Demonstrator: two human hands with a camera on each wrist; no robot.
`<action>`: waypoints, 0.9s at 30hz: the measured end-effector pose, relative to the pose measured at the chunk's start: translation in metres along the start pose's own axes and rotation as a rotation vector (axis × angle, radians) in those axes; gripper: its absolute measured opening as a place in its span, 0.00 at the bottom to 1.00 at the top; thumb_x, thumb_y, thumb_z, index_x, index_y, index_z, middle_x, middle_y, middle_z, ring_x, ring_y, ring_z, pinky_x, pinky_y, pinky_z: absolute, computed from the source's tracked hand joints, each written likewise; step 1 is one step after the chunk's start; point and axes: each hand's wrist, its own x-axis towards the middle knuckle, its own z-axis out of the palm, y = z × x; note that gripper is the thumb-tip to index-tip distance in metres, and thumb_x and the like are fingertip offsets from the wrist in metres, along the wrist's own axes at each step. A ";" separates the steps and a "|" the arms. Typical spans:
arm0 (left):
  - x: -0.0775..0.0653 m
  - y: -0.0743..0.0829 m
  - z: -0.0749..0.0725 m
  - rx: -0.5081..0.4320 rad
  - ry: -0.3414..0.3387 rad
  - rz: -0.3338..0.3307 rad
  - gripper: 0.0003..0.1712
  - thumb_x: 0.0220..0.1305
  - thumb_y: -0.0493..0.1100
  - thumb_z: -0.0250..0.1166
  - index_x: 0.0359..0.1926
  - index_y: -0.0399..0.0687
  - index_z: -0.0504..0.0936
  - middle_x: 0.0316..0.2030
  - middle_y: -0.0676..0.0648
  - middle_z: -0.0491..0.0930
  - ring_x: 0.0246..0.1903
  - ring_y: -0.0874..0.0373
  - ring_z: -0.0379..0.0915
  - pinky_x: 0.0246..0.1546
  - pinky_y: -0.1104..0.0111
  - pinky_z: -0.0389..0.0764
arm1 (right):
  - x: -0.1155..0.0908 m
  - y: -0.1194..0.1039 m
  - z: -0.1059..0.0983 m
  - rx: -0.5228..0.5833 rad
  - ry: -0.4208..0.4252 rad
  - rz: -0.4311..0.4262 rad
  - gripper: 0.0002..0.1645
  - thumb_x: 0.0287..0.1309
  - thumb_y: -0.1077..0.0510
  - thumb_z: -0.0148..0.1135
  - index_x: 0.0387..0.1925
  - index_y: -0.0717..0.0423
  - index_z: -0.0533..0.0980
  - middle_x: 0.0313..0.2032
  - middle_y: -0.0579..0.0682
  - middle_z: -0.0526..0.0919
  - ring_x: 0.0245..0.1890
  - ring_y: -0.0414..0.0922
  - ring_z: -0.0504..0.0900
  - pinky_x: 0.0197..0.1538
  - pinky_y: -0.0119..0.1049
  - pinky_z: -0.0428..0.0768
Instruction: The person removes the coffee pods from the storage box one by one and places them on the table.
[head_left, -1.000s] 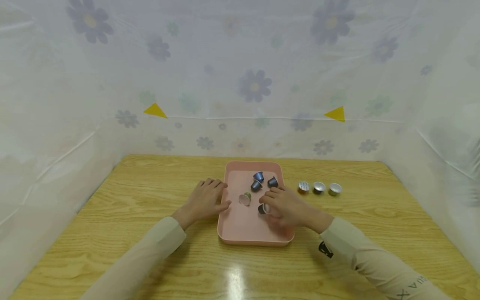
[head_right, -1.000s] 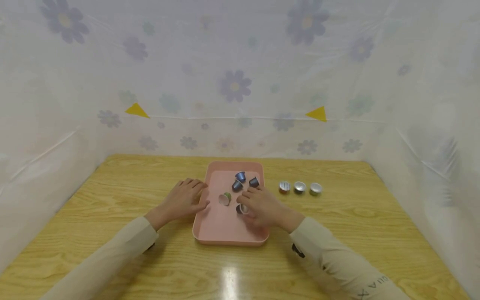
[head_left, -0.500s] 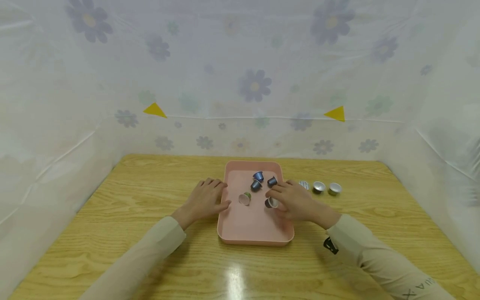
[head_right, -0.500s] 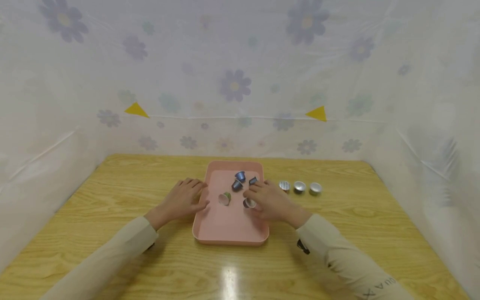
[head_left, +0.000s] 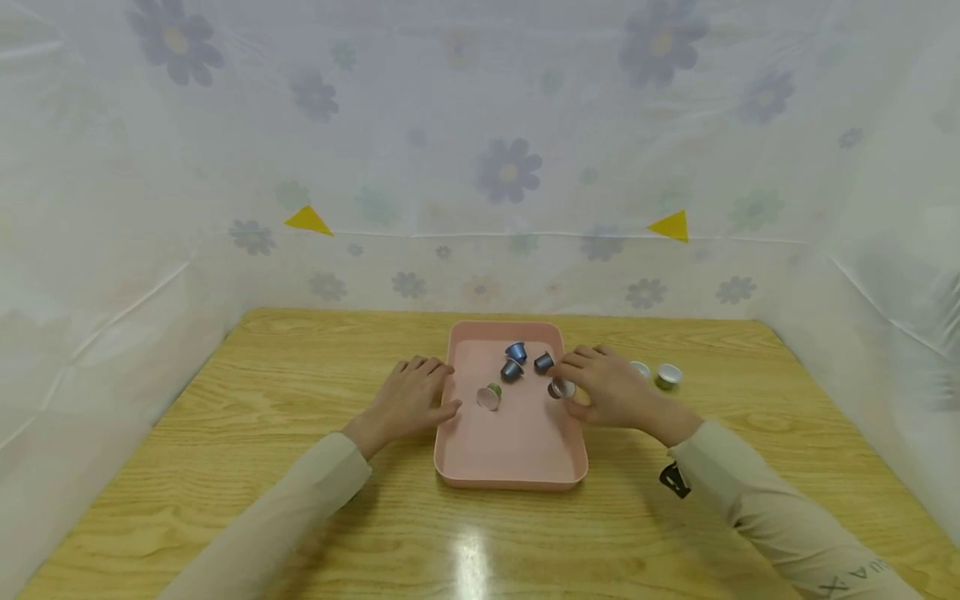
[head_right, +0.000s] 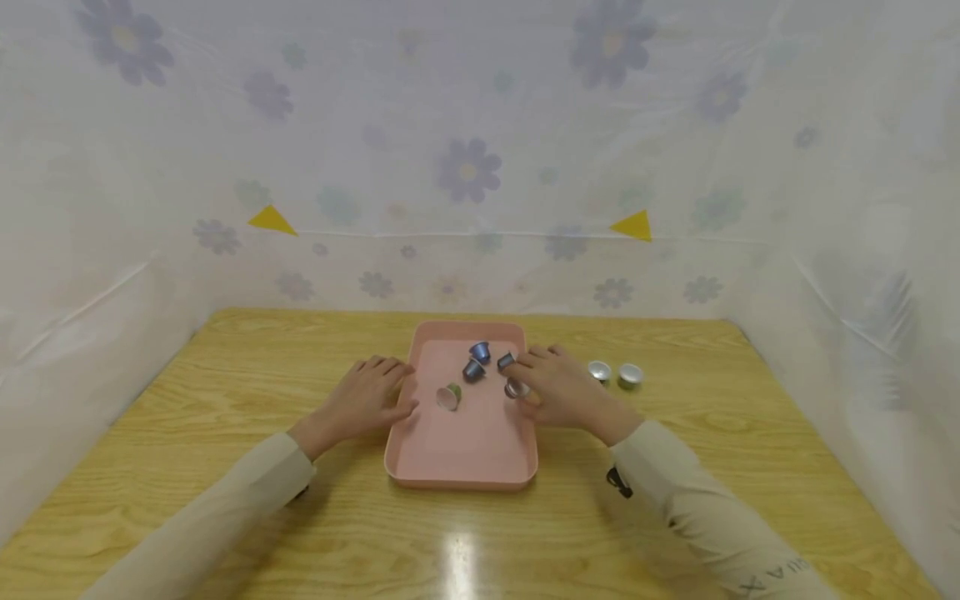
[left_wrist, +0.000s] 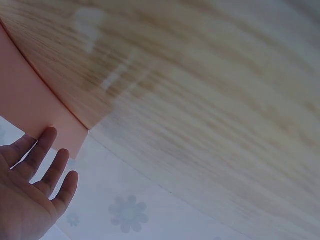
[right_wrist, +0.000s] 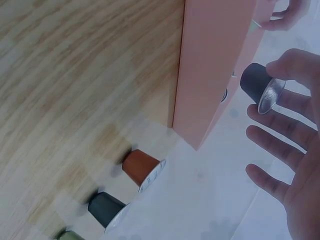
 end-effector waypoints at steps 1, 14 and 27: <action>0.000 0.000 0.000 0.001 0.000 0.000 0.30 0.59 0.60 0.55 0.55 0.46 0.73 0.53 0.46 0.73 0.53 0.49 0.67 0.55 0.53 0.67 | 0.000 0.001 -0.001 -0.002 0.004 0.004 0.22 0.45 0.50 0.66 0.44 0.51 0.77 0.39 0.46 0.80 0.42 0.46 0.77 0.44 0.46 0.75; 0.000 0.001 -0.002 -0.009 -0.010 -0.009 0.30 0.59 0.60 0.56 0.55 0.46 0.73 0.53 0.46 0.73 0.54 0.48 0.67 0.55 0.52 0.66 | -0.015 0.017 -0.006 0.004 -0.031 0.102 0.26 0.46 0.49 0.66 0.48 0.52 0.75 0.42 0.48 0.81 0.44 0.49 0.77 0.46 0.50 0.74; 0.000 0.002 -0.001 -0.008 -0.018 -0.020 0.30 0.59 0.60 0.56 0.56 0.47 0.73 0.54 0.47 0.73 0.55 0.49 0.66 0.55 0.53 0.66 | -0.037 0.028 0.002 0.021 -0.001 0.135 0.20 0.44 0.52 0.66 0.42 0.50 0.75 0.38 0.46 0.81 0.40 0.46 0.78 0.43 0.48 0.75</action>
